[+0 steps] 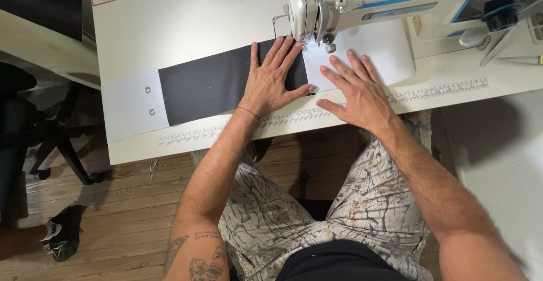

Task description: Trimming leather pieces with scissors and aligning them with paper templates at a sewing station.

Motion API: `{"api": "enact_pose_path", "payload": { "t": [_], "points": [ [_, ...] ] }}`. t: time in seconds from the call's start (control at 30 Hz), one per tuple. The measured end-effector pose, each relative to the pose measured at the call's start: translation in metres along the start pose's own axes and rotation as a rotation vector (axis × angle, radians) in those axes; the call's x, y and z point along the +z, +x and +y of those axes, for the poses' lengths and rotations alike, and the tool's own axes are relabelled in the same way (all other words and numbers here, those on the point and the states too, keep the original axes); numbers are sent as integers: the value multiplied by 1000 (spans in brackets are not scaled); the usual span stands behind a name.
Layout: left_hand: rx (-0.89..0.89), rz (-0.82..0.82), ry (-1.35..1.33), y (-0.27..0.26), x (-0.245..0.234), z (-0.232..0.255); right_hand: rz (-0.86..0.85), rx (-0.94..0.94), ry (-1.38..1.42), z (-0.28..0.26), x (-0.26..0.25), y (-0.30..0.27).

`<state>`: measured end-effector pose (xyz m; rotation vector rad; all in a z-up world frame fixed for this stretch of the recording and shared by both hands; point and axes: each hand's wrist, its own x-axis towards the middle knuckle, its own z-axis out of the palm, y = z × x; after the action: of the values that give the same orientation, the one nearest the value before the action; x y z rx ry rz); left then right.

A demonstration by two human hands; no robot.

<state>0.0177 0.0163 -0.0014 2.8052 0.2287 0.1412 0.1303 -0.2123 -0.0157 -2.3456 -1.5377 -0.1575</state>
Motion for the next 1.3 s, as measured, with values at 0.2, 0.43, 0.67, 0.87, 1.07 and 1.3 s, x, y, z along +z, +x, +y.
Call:
{"api": "enact_pose_path", "payload": {
  "t": [0.2,0.43,0.67,0.87,1.07,1.3],
  "points": [
    [-17,-9,0,4,1,-1,-10,6,15,1,-1,4],
    [-14,-4,0,10,-3,-3,-39,21,1,10,1,9],
    [-10,3,7,18,-1,-12,-55,14,-1,16,-1,16],
    [92,94,105,24,3,-20,-136,-3,-15,19,-8,27],
    [107,111,111,33,9,-28,-156,-8,-10,29,-7,34],
    [103,62,126,36,3,-31,-171,-8,-26,32,-6,39]
  ]
}}
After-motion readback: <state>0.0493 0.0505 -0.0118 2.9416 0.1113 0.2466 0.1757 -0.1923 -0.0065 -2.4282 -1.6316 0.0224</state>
